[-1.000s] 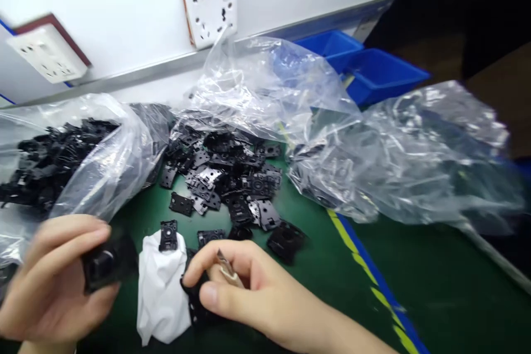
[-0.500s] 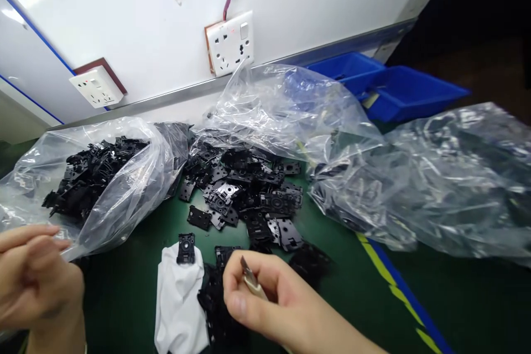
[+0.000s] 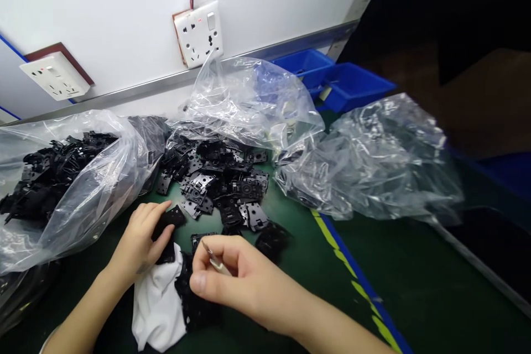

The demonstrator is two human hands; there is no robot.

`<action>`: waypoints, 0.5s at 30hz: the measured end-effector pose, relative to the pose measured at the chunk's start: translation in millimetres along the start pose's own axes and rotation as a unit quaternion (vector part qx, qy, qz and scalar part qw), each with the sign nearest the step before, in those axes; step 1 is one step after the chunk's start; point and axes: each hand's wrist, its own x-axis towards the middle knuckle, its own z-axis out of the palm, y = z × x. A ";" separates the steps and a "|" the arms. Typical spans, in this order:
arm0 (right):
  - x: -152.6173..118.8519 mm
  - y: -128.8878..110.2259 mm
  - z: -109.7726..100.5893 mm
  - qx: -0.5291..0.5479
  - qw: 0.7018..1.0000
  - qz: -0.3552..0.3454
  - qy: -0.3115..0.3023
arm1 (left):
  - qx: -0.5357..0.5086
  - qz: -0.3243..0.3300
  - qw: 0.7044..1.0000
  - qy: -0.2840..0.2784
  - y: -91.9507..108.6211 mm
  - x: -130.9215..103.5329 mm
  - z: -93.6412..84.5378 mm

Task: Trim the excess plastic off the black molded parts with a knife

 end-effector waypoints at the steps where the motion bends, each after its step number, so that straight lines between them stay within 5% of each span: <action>1: -0.1 -1.1 0.3 -0.012 1.000 0.002 0.004 | -0.029 -0.012 1.000 0.001 1.6 -1.4 -2.8; 7: -0.9 -5.4 3.9 -0.101 0.983 -0.010 0.152 | -0.255 -0.101 0.961 -0.028 21.6 -17.7 -20.0; 9: -1.6 -6.1 6.2 -0.114 0.980 0.015 0.159 | -0.362 -0.153 0.919 -0.035 33.1 -23.6 -22.5; 13: -3.5 -5.4 12.2 -0.082 0.989 0.064 0.109 | -0.558 -0.254 0.789 -0.037 55.6 -30.2 -17.5; 15: -4.0 -4.3 14.3 -0.053 0.990 0.063 0.113 | -0.581 -0.271 0.766 -0.049 60.3 -30.9 -14.1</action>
